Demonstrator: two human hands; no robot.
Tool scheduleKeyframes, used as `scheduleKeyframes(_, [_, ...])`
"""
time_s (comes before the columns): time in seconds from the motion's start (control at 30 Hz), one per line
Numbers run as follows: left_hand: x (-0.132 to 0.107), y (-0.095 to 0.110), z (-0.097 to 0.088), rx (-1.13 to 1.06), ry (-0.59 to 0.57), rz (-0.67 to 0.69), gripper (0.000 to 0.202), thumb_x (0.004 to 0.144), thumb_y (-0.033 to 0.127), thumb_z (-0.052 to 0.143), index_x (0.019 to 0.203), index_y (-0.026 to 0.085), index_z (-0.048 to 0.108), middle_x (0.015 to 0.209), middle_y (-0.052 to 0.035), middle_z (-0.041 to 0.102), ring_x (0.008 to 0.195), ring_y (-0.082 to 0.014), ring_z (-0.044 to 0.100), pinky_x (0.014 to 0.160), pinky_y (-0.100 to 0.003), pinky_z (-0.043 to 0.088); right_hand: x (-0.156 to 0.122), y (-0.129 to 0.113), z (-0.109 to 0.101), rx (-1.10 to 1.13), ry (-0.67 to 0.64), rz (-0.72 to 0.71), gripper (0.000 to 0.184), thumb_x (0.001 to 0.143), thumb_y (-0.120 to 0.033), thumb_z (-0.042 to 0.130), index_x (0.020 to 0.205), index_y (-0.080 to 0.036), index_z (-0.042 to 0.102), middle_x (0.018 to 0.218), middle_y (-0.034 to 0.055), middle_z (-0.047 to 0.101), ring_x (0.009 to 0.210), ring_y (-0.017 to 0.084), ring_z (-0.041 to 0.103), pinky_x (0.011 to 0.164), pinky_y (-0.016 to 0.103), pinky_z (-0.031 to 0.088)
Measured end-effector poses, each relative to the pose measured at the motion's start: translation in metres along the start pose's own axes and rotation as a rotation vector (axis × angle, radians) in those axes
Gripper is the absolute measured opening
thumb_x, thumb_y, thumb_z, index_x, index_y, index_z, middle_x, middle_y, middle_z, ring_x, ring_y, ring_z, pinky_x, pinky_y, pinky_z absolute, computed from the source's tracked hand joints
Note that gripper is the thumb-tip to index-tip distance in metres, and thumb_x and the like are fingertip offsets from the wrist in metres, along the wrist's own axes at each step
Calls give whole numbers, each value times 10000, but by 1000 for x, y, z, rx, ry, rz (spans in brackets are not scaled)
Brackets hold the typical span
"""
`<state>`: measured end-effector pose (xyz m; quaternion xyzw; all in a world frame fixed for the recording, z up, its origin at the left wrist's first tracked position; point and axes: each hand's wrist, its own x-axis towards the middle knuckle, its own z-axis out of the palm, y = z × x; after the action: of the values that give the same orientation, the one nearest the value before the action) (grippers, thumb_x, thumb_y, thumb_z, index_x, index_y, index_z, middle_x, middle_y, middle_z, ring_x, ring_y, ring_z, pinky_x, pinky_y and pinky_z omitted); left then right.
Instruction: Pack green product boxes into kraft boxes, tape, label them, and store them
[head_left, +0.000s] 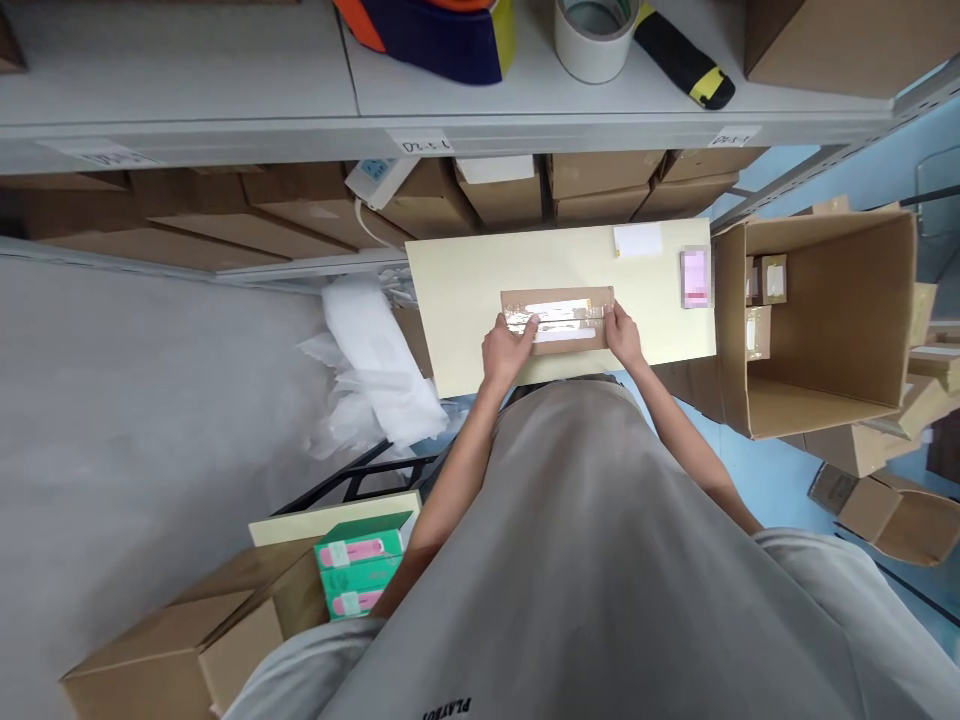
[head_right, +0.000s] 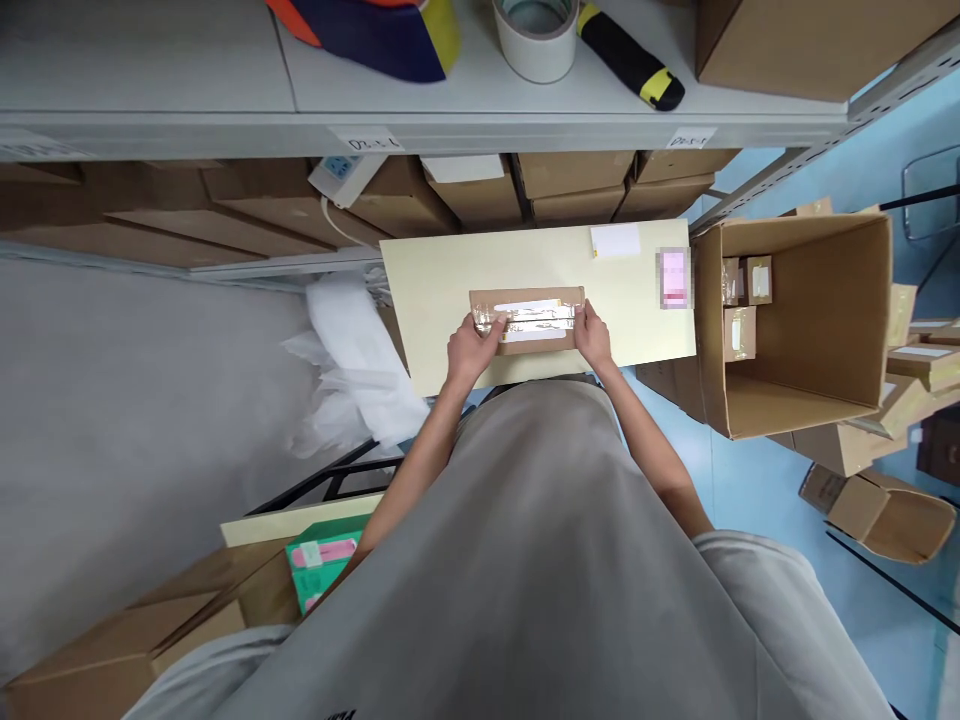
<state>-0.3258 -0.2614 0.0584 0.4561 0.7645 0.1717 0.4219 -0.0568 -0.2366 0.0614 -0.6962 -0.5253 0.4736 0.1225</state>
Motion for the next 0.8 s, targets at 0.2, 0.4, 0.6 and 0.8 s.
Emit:
scheduleKeyframes(0.2, [13,-5,19,48,1,-122,819,872,796,841,1347,147,685,1258,-270,830,1303,-513,750,1051,-522,586,2,1,12,-16,39,32,970,1065,-883,405,1799,-261,285,1542,168,764,1366,466,742,1176,645,592])
scheduleKeyframes(0.4, [13,-13,10,-48,-15,-70,490,995,634,770,1205,191,773,1248,-194,856,1267,-434,784,1064,-475,599,0,6,-4,-1,-53,-38,942,1082,-865,317,1800,-258,367,1586,144,744,1442,434,714,1243,628,550])
scheduleKeyframes(0.6, [8,-17,-11,-292,-167,-1,476,978,537,770,1263,156,793,1338,-151,854,1225,-321,800,1068,-406,631,-4,6,-15,108,-119,-114,950,1036,-890,423,1696,-216,536,1644,141,704,1531,373,658,1322,534,498])
scheduleKeyframes(0.8, [7,-5,-16,-162,-29,118,458,949,372,797,1373,200,793,1392,-118,840,1270,-318,786,1128,-428,625,4,0,-30,84,-31,-219,1006,970,-849,615,1746,-229,460,1641,160,696,1489,393,683,1273,559,551])
